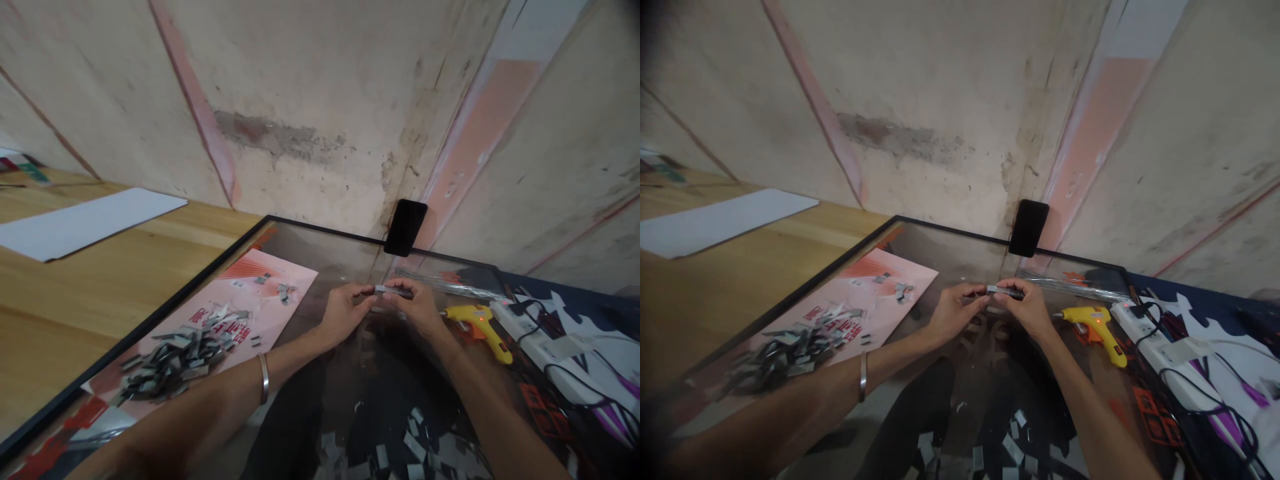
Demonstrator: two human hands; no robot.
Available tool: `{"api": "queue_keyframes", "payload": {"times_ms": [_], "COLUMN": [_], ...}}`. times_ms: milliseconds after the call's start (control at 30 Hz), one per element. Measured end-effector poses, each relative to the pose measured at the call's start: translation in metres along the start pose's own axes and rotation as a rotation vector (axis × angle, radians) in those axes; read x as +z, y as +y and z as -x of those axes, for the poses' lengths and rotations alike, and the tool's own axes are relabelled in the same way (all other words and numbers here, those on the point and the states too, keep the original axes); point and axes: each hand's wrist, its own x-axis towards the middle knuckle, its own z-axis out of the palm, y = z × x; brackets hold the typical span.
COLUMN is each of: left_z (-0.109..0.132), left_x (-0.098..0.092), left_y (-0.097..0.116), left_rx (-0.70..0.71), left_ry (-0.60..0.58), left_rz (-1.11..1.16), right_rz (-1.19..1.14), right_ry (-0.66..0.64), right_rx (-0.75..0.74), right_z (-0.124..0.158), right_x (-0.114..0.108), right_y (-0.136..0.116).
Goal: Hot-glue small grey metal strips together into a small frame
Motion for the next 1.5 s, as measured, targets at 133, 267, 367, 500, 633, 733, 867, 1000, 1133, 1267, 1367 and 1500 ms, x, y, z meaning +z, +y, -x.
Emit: {"api": "queue_keyframes", "payload": {"times_ms": [133,267,367,500,633,733,867,1000,1133,1267,1367,1500], "left_z": [0.0,0.0,0.0,0.0,0.0,0.0,0.0,0.0,-0.001,-0.001,0.0,0.001], "left_x": [0.0,0.0,0.001,0.0,0.0,0.0,0.0,-0.003,-0.007,-0.007,-0.006,-0.005], "left_y": [0.0,0.0,-0.001,0.0,0.002,0.003,0.003,0.009,0.014,0.014,0.013,0.009], "left_rx": [0.002,-0.003,-0.004,-0.002,-0.008,-0.003,0.005,-0.024,-0.074,-0.08,-0.057,-0.032], "left_ry": [-0.002,-0.003,0.005,0.013,0.01,0.018,0.035,0.042,0.066,0.051,0.052,0.039], "left_rz": [-0.008,-0.013,0.006,0.025,0.016,0.007,-0.003,0.02,0.058,0.057,0.034,0.032], "right_rz": [-0.02,-0.021,-0.016,-0.021,-0.034,-0.035,-0.016,0.009,0.001,-0.014,0.004,0.007], "right_ry": [-0.002,0.002,0.003,0.0,-0.004,-0.006,-0.003,-0.001,0.014,0.009,0.014,0.013], "right_rx": [0.011,0.011,0.011,0.018,0.012,0.007,0.0,0.007,0.016,0.013,-0.006,0.005], "right_z": [0.0,0.0,0.0,0.0,0.001,0.001,0.001,0.0,0.0,0.0,0.001,0.001], "right_x": [0.0,0.001,0.001,0.001,0.001,0.001,0.0,0.0,0.001,0.001,0.001,0.001], "right_y": [0.002,0.001,-0.001,-0.002,-0.001,-0.001,-0.003,-0.004,-0.002,-0.003,-0.005,-0.006]}}
